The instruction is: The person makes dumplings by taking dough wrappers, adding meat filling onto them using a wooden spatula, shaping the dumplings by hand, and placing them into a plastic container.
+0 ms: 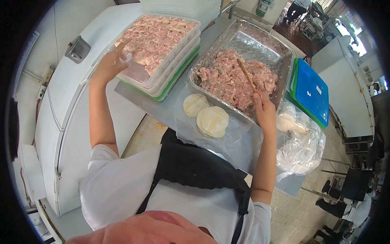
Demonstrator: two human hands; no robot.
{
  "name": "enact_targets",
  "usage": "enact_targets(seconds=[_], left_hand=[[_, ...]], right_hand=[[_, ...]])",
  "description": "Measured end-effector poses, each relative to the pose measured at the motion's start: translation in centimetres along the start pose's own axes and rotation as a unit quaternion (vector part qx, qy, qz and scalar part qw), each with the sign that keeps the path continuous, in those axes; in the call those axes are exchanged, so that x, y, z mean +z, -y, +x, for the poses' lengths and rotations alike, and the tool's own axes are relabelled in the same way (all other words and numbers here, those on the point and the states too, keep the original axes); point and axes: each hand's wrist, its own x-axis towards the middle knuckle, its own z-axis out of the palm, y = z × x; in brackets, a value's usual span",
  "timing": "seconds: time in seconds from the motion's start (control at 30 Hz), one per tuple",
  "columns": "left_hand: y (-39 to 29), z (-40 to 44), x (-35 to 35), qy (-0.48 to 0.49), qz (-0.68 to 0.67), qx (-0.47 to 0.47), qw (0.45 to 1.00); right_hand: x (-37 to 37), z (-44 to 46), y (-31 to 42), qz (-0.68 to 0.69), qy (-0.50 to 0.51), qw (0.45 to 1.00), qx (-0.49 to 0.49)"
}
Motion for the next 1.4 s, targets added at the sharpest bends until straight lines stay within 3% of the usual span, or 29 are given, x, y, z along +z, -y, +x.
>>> enact_targets(seconds=[0.1, 0.17, 0.27, 0.5, 0.57, 0.67, 0.8, 0.87, 0.9, 0.97, 1.1, 1.17, 1.27, 1.4], left_hand=[[2.7, 2.5, 1.7, 0.053, 0.007, -0.077, 0.996], [3.4, 3.3, 3.0, 0.033, -0.112, 0.024, 0.993], [3.6, 3.9, 3.2, 0.046, -0.197, 0.030, 0.979], [0.9, -0.7, -1.6, 0.071, -0.199, 0.045, 0.976], [-1.8, -1.5, -2.0, 0.180, -0.123, 0.072, 0.973], [-5.0, -2.0, -1.7, 0.217, -0.108, 0.090, 0.966], [-4.8, -1.3, 0.4, 0.205, -0.005, 0.084, 0.975], [-2.8, -0.9, 1.6, 0.132, -0.126, 0.200, 0.963], [-3.5, -1.0, 1.0, 0.134, -0.124, 0.201, 0.962], [-5.3, -1.9, -0.5, 0.188, -0.102, 0.049, 0.976], [-5.6, -2.1, 0.9, 0.185, -0.154, 0.034, 0.970], [-4.1, -2.0, 2.0, 0.120, -0.152, 0.055, 0.980], [-1.9, -1.7, 2.8, 0.096, -0.180, 0.057, 0.977], [-3.4, -2.7, 1.2, 0.149, -0.241, 0.042, 0.958]], right_hand=[[0.3, 0.3, -0.6, -0.015, 0.003, 1.000, -0.001], [0.5, 0.2, -1.2, -0.006, 0.000, 0.999, -0.039], [0.4, 0.3, -1.3, -0.015, -0.004, 1.000, -0.025], [0.5, 0.3, -1.1, -0.025, -0.008, 0.999, -0.031], [0.5, 0.3, -1.2, -0.017, -0.003, 0.999, -0.033], [0.4, 0.3, -1.2, -0.021, -0.002, 0.999, -0.025], [0.3, 0.1, -0.6, -0.012, -0.021, 0.999, -0.035], [0.3, 0.0, -0.8, -0.008, -0.024, 0.999, -0.028], [0.3, -0.1, -0.9, -0.006, -0.025, 0.999, -0.027], [0.3, 0.0, -0.9, -0.001, -0.015, 0.999, -0.033], [0.0, -0.1, 0.1, -0.009, -0.010, 1.000, -0.022], [-0.3, -0.2, 0.7, -0.025, 0.011, 1.000, 0.006], [-0.2, -0.2, 0.5, -0.015, 0.008, 1.000, -0.007], [0.2, -0.1, 0.4, -0.005, -0.004, 1.000, -0.024]])
